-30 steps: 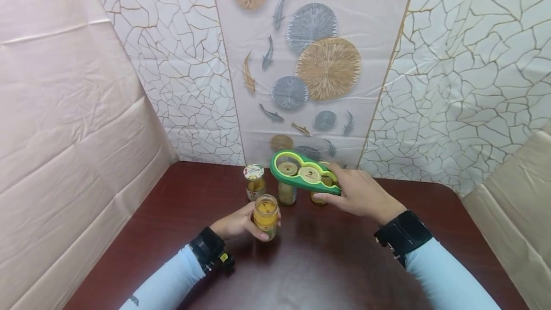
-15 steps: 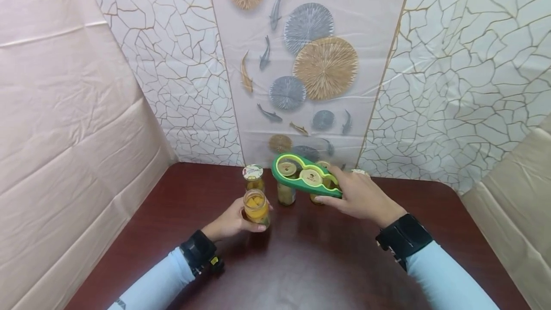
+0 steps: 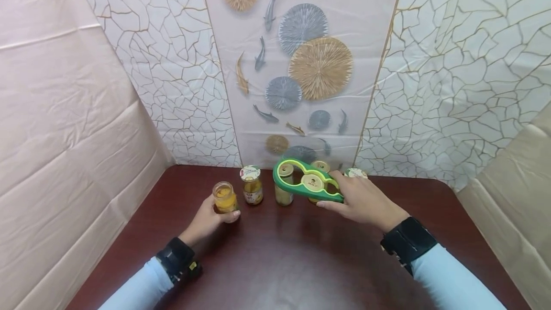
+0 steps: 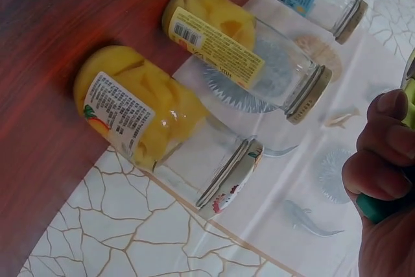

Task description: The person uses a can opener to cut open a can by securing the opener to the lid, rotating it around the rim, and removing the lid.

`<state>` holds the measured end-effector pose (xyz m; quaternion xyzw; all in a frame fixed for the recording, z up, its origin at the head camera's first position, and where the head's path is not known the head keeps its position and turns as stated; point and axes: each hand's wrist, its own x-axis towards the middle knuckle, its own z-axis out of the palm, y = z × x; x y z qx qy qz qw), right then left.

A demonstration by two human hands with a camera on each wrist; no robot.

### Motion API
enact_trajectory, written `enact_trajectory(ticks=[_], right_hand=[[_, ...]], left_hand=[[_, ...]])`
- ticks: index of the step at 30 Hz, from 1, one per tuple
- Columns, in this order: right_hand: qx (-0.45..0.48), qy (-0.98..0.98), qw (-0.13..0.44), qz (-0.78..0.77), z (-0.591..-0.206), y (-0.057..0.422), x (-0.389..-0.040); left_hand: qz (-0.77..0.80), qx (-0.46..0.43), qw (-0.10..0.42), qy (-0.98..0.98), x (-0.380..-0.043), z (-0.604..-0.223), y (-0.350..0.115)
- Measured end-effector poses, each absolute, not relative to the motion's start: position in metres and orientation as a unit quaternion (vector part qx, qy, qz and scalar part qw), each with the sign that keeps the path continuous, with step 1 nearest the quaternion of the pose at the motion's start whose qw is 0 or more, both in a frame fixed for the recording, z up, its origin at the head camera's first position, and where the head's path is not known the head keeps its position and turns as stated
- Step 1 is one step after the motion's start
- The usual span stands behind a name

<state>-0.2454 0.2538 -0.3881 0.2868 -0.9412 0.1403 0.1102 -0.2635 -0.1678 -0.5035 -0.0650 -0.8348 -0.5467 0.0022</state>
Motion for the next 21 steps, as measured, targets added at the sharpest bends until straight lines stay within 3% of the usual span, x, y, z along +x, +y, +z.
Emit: enact_trajectory(ticks=[7,21], right_hand=[[0.28,-0.945,0.106,0.13,-0.388,0.257,-0.242],[0.279,-0.945,0.106,0.132,-0.391,0.262,-0.243]], left_hand=[[-0.542,-0.013,0.031,-0.84,-0.276,-0.505,-0.186],[-0.624,0.075,0.018,-0.778,-0.311,-0.508,-0.209]])
